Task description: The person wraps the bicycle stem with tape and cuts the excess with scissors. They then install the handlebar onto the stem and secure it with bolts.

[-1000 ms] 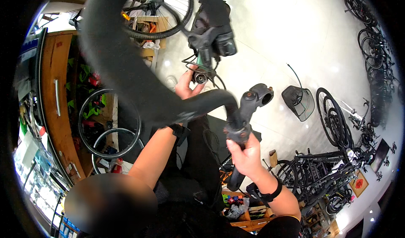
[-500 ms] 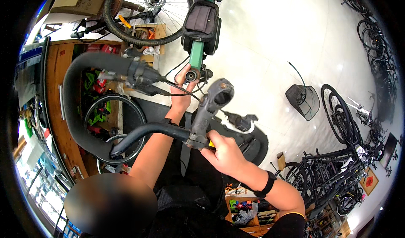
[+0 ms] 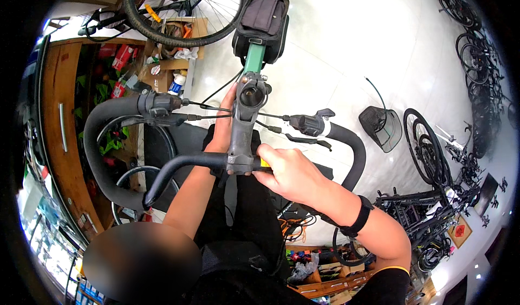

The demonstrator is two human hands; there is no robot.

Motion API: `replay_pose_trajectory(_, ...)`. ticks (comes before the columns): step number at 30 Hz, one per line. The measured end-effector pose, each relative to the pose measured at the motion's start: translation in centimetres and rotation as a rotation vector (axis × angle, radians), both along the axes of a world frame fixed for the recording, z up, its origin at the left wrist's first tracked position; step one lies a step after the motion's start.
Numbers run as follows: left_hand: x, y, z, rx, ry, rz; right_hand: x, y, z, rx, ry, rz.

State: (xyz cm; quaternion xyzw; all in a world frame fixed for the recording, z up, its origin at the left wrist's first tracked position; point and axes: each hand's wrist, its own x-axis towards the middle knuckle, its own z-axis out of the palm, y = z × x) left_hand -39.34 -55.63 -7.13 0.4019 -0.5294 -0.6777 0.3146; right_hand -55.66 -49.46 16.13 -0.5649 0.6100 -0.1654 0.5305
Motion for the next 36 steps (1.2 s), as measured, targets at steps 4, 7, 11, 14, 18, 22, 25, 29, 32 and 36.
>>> replay_pose_trajectory(4, 2.7, 1.5, 3.0, -0.075, -0.251, -0.141, 0.3, 0.0, -0.6, 0.098, -0.010, -0.001)
replay_pose_trajectory(7, 5.4, 3.7, 8.1, -0.089, -0.503, -0.275, 0.4, 0.0, -0.7, 0.127, -0.025, -0.006)
replay_pose_trajectory(11, 9.1, 5.8, 17.7, -0.002, -0.436, -0.513, 0.3, 0.3, -1.4, 0.113, -0.043, 0.013)
replay_pose_trajectory(14, 9.9, 3.5, 25.7, -0.085, -0.419, -0.745, 0.4, 0.8, -2.0, 0.101, -0.034, 0.010)
replay_pose_trajectory(18, 9.4, -2.6, 32.5, -0.376, -0.530, -0.597, 0.3, 0.5, -1.8, 0.130, -0.038, -0.001)
replay_pose_trajectory(22, 8.7, -7.4, 33.5, -0.577, -0.864, -0.475, 0.1, 0.2, -2.0, 0.134, -0.043, 0.005)
replay_pose_trajectory(25, 7.2, -8.6, 33.0, -0.642, -0.969, -0.770, -0.1, -0.3, -1.7, 0.174, -0.060, 0.021)
replay_pose_trajectory(29, 6.2, -6.2, 28.1, -0.754, -1.305, -1.136, -0.3, -1.5, -0.7, 0.277, -0.093, 0.063)
replay_pose_trajectory(32, 6.1, -6.0, 24.6, -0.566, -1.279, -1.061, -0.7, -1.1, -1.4, 0.273, -0.110, 0.078)
replay_pose_trajectory(36, 6.0, -6.5, 24.2, -0.541, -1.129, -1.007, -0.8, -1.7, -1.8, 0.378, -0.099, 0.133)
